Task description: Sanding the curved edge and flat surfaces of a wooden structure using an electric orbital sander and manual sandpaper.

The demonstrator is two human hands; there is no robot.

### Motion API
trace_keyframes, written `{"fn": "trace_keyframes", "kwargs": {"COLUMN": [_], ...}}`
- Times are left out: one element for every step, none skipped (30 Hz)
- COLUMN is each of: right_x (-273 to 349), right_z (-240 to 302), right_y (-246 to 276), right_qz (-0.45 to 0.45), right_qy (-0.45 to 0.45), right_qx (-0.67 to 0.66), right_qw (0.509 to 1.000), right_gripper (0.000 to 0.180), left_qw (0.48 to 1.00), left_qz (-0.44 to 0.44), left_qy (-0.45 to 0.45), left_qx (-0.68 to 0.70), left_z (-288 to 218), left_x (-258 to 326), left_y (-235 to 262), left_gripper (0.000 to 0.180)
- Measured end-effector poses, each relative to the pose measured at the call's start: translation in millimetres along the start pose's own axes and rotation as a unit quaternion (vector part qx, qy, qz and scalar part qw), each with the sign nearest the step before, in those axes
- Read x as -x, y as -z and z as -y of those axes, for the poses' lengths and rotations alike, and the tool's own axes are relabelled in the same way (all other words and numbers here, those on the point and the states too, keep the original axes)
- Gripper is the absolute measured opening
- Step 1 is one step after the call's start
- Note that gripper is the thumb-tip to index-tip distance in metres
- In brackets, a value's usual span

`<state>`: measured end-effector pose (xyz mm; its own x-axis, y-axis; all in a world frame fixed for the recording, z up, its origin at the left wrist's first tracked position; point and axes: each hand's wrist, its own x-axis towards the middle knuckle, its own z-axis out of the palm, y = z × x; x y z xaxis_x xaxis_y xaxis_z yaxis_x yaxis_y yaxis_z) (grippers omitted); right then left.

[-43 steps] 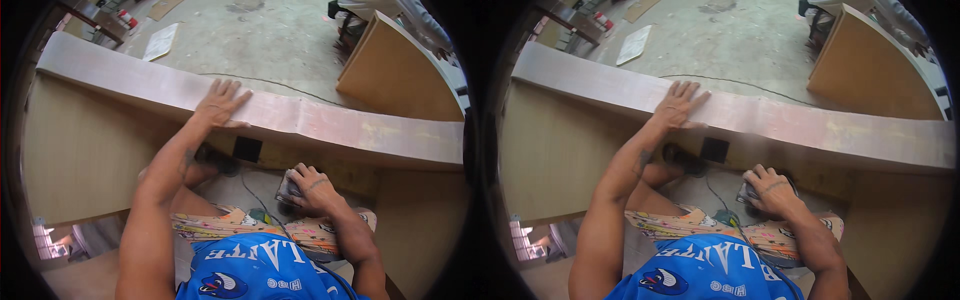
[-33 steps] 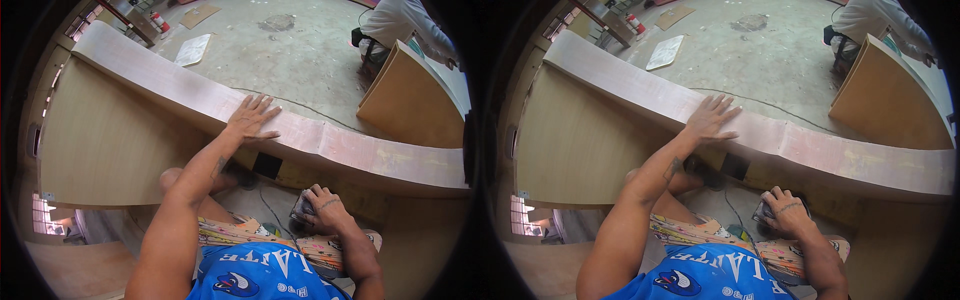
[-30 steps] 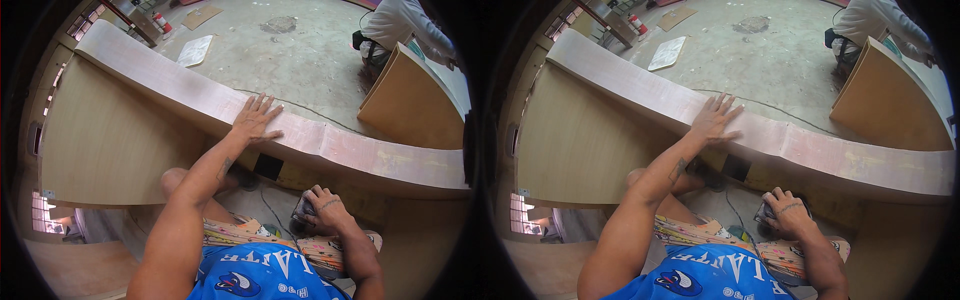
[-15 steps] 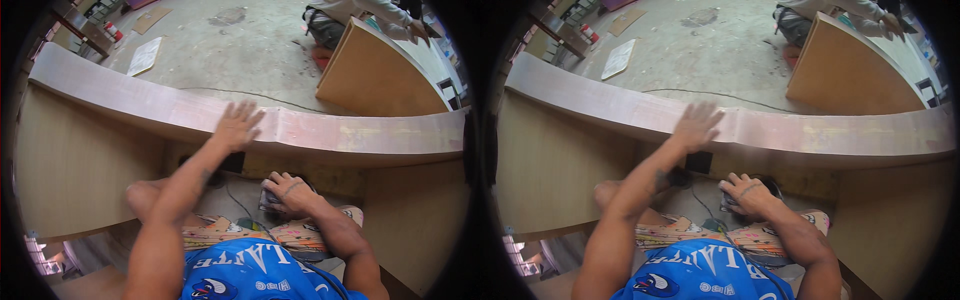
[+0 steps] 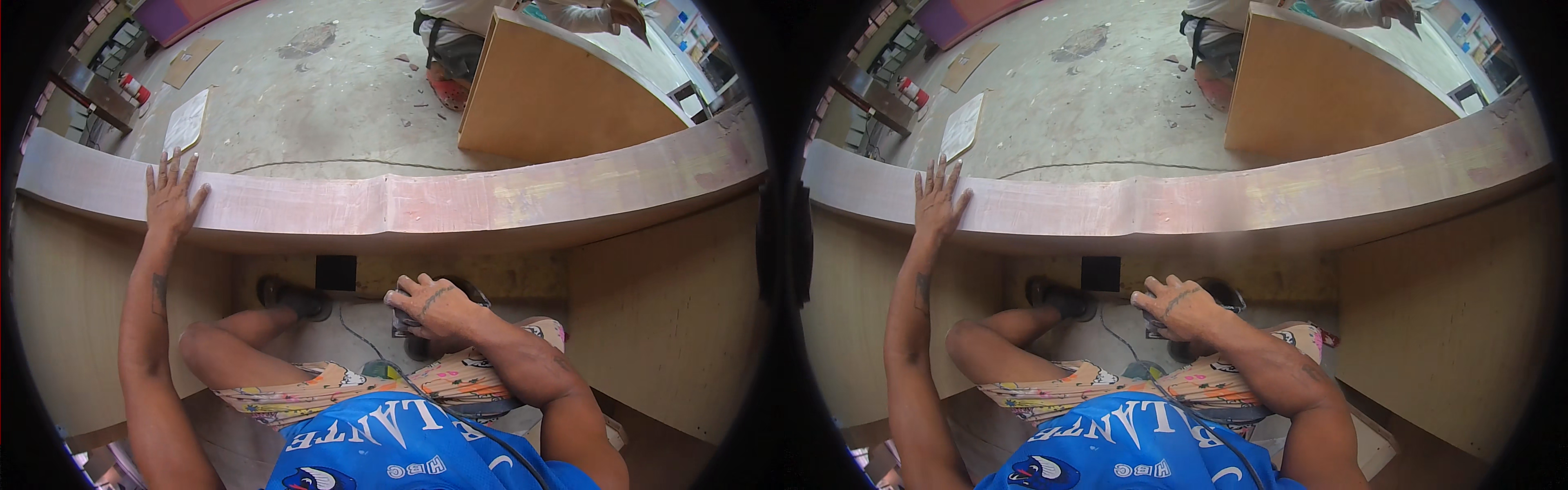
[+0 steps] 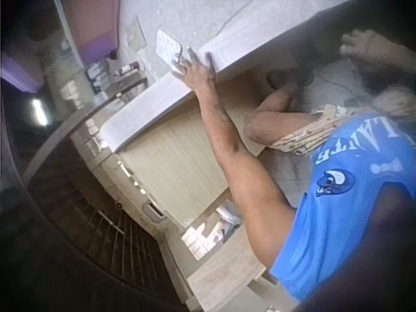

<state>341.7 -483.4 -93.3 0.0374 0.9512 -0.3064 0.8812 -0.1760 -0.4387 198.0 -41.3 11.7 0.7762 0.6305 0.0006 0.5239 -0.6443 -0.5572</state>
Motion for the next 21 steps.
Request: {"fn": "trace_keyframes", "kwargs": {"right_x": [0,0,0,1,1,0,0,-1,-1,-1,-1,-1,0,1,1,2,2,2,3,3,3], "right_z": [0,1,2,2,2,1,1,1,0,0,-1,-1,-1,-2,-2,-1,-1,-1,-1,-1,-1], "right_y": [-1,-2,-3,-4,-5,-6,-7,-8,-9,-10,-10,-10,-10,-9,-8,-8,-8,-7,-7,-6,-6], "right_qz": [0.008,0.009,0.006,0.017,0.003,0.012,0.020,0.021,0.015,0.024,0.008,0.009,0.010,0.007,0.003,0.009,-0.004,-0.012,-0.004,-0.022,-0.011], "right_qy": [0.003,0.003,0.008,0.006,0.008,0.008,0.006,0.003,0.005,-0.001,0.005,0.004,0.002,0.001,-0.001,-0.002,0.001,0.003,-0.004,0.003,-0.001], "right_qx": [-0.001,-0.001,-0.002,-0.001,-0.001,-0.003,-0.005,-0.005,-0.003,0.002,0.000,0.002,0.005,0.008,0.007,0.000,0.003,-0.004,-0.010,-0.021,-0.020], "right_qw": [1.000,1.000,1.000,1.000,1.000,1.000,1.000,1.000,1.000,1.000,1.000,1.000,1.000,1.000,1.000,1.000,1.000,1.000,1.000,1.000,1.000], "right_gripper": [0.057,0.057,0.057,0.057,0.057,0.057,0.058,0.058,0.058,0.059,0.059,0.059,0.058,0.058,0.058,0.058,0.058,0.053,0.048,0.048,0.049], "left_qw": [1.000,1.000,1.000,0.999,0.999,0.998,0.995,0.993,0.994,0.991,0.986,0.987,0.982,0.975,0.976,0.967,0.955,0.957,0.943,0.923,0.926], "left_qz": [0.001,-0.010,-0.012,-0.016,-0.021,-0.026,-0.028,-0.032,-0.030,-0.028,-0.033,-0.030,-0.032,-0.033,-0.039,-0.044,-0.050,-0.052,-0.047,-0.046,-0.038], "left_qy": [0.000,0.007,0.015,0.003,0.001,-0.011,-0.022,-0.035,-0.034,-0.045,-0.059,-0.058,-0.078,-0.098,-0.095,-0.129,-0.163,-0.161,-0.187,-0.216,-0.218], "left_qx": [0.001,0.009,0.018,0.030,0.032,0.059,0.089,0.105,0.103,0.125,0.149,0.147,0.171,0.198,0.193,0.216,0.241,0.235,0.272,0.314,0.307], "left_z": [-8,-18,-28,-40,-52,-65,-78,-91,-107,-123,-139,-157,-175,-190,-203,-214,-222,-228,-233,-235,-236], "left_x": [0,-2,-2,-2,-3,-3,-4,-3,-2,-1,-1,1,4,5,8,13,14,15,15,15,15], "left_y": [-4,-9,-13,-18,-22,-25,-27,-29,-31,-31,-30,-30,-29,-26,-24,-22,-20,-18,-17,-16,-16], "left_gripper": [0.068,0.068,0.069,0.071,0.071,0.071,0.071,0.072,0.072,0.072,0.071,0.071,0.072,0.072,0.072,0.071,0.070,0.070,0.068,0.067,0.067]}}
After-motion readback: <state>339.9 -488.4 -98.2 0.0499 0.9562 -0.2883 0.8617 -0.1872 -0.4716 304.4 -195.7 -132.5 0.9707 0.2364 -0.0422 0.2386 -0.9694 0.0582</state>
